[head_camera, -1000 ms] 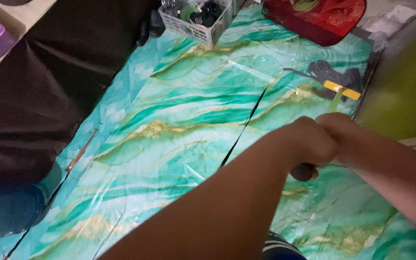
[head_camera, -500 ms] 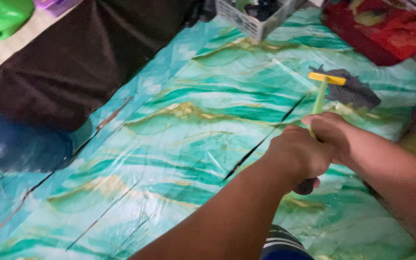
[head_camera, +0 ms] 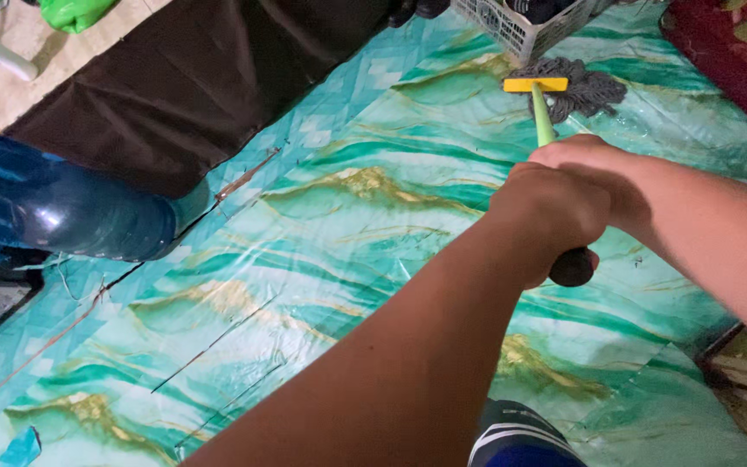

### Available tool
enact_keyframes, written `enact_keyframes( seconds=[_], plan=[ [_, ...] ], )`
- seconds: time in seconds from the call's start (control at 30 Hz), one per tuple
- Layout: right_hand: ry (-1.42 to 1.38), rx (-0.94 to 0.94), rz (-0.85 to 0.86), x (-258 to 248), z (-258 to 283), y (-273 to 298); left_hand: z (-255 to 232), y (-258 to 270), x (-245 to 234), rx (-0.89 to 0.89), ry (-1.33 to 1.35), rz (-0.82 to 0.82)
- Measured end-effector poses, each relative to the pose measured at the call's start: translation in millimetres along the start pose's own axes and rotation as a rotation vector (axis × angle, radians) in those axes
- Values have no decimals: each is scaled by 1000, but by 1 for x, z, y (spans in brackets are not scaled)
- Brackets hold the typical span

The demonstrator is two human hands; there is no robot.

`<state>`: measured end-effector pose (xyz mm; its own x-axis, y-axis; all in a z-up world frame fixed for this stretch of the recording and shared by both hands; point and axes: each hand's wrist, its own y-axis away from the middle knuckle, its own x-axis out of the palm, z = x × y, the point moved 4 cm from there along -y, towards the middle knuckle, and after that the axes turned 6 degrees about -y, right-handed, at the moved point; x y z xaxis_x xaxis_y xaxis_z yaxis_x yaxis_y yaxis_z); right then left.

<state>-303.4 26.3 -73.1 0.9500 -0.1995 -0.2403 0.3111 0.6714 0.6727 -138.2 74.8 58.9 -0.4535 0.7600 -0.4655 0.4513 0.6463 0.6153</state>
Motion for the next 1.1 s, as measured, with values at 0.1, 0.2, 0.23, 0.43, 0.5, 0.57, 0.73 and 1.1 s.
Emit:
enact_keyframes(
  seconds=[0.1,0.2,0.23,0.43,0.5,0.57,0.73,1.1],
  plan=[
    [-10,-14,-47,-6,-15,-17,-5,9,-1,-48,53,22],
    [-44,-18,-73,4,-33,-5,-5,20,0,-64,65,40],
    [-68,-19,-88,9,-36,5,-3,23,-1,-65,52,56],
    [-163,148,-168,49,-34,70,26,39,-1,66,-146,84],
    [-388,156,-133,65,-39,86,40,43,-8,75,-195,86],
    [-514,170,-109,75,-42,93,47,45,-11,188,-357,150],
    [-370,235,-111,101,-66,107,71,70,-27,263,-584,223],
    [-84,-76,-126,175,-62,176,141,99,-122,132,-156,586]
  ],
)
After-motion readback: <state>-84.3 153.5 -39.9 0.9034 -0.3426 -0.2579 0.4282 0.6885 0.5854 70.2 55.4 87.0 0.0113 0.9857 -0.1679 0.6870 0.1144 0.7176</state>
